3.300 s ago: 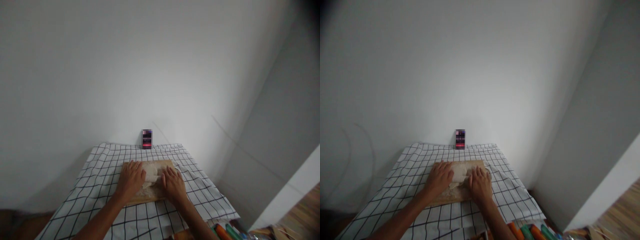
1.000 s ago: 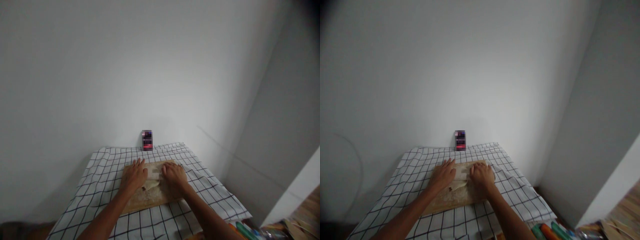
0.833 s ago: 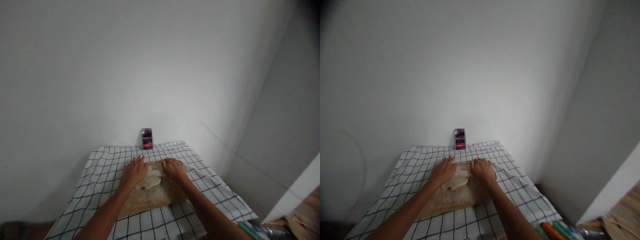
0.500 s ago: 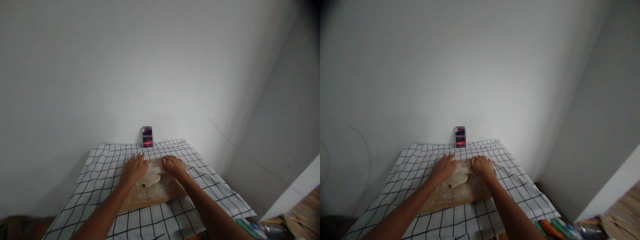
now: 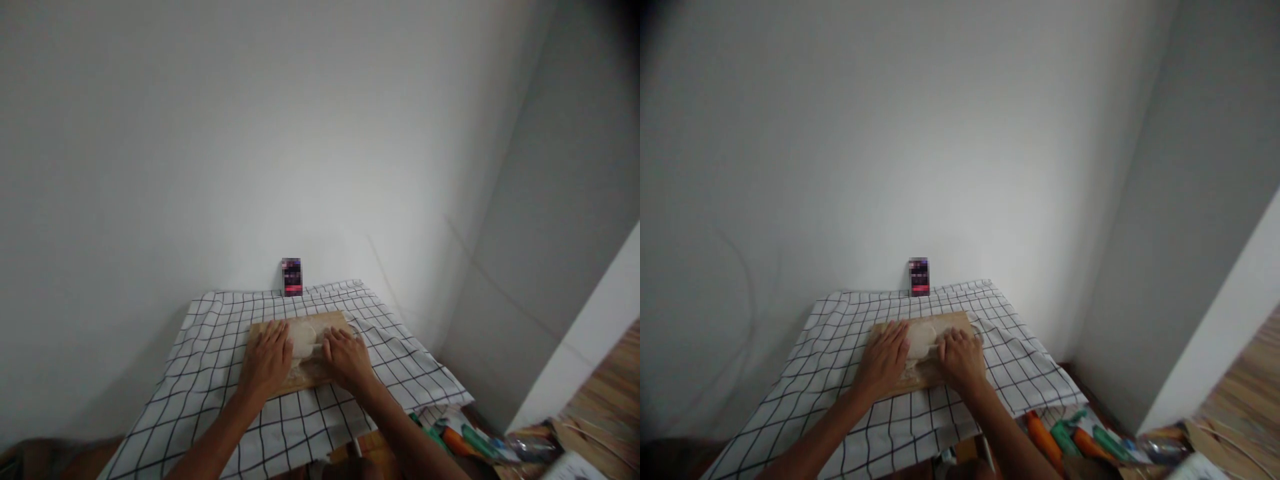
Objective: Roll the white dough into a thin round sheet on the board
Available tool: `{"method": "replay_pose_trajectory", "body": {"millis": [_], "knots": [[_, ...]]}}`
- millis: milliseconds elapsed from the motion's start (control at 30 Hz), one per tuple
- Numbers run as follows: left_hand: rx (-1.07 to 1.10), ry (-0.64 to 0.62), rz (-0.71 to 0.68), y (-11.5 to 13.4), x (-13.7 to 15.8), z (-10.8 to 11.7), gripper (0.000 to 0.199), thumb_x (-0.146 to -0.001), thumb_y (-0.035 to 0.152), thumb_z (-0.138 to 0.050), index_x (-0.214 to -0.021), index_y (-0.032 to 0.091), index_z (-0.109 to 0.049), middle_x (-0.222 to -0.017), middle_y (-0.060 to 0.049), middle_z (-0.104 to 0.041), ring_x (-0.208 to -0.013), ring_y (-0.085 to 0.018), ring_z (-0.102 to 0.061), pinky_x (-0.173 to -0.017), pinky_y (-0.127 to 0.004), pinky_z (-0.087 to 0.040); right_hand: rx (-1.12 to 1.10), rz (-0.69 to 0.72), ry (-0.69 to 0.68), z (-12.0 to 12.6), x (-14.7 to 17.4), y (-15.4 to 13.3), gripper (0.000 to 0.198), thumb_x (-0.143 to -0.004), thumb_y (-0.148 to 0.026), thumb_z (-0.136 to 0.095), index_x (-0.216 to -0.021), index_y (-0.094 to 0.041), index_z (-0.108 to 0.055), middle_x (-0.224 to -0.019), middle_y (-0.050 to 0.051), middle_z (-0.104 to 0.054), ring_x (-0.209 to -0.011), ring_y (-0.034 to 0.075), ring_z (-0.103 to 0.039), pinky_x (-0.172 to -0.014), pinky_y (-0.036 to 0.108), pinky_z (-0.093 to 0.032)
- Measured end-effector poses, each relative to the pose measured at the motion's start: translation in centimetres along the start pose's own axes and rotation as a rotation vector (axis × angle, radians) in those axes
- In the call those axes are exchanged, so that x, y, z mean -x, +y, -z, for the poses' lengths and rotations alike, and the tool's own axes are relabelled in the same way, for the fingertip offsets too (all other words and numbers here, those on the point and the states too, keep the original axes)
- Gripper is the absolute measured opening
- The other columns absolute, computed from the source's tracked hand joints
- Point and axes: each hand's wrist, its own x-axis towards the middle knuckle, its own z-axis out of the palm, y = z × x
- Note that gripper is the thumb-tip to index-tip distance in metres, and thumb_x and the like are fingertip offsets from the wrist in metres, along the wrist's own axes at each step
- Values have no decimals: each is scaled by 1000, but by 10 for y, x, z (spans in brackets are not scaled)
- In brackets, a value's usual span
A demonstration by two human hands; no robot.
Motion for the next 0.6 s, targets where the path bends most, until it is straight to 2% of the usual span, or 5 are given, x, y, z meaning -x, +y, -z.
{"method": "replay_pose_trajectory", "body": {"millis": [100, 233, 367, 467, 600], "knots": [[22, -6, -5, -1, 6, 0, 52, -107, 37, -28, -145, 16, -56, -153, -7, -55, -147, -28, -44, -120, -52, -36, -8, -4, 14, -2, 8, -1, 44, -106, -33, -32, -133, -21, -64, -151, 12, -57, -137, 28, -52, -109, 48, -39], [32, -31, -19, -3, 2, -1, 51, -107, 35, -29, -145, 16, -57, -153, -8, -55, -147, -28, -44, -122, -54, -34, -9, 3, 19, -4, 2, 0, 42, -107, -31, -31, -123, -20, -69, -144, 11, -62, -131, 26, -58, -108, 46, -39], [2, -92, 18, -3, -16, 3, 50, -106, 34, -30, -144, 14, -58, -151, -11, -56, -145, -29, -46, -122, -52, -31, -7, -9, 1, -6, -21, 4, 42, -107, -30, -32, -110, -21, -73, -130, 11, -71, -123, 24, -62, -108, 43, -36], [-20, -140, 52, -3, -33, 4, 51, -104, 31, -33, -145, 13, -56, -151, -12, -57, -144, -31, -47, -121, -54, -31, -7, 2, -20, -8, -43, 8, 44, -107, -32, -30, -112, -20, -72, -131, 12, -70, -124, 25, -61, -106, 43, -37], [14, -236, 160, -9, -60, -1, 50, -103, 32, -34, -148, 19, -54, -152, -8, -56, -147, -30, -44, -120, -52, -32, 0, -9, -55, -13, -72, 15, 48, -107, -34, -26, -113, -20, -72, -128, 12, -71, -122, 27, -62, -103, 42, -41]]}}
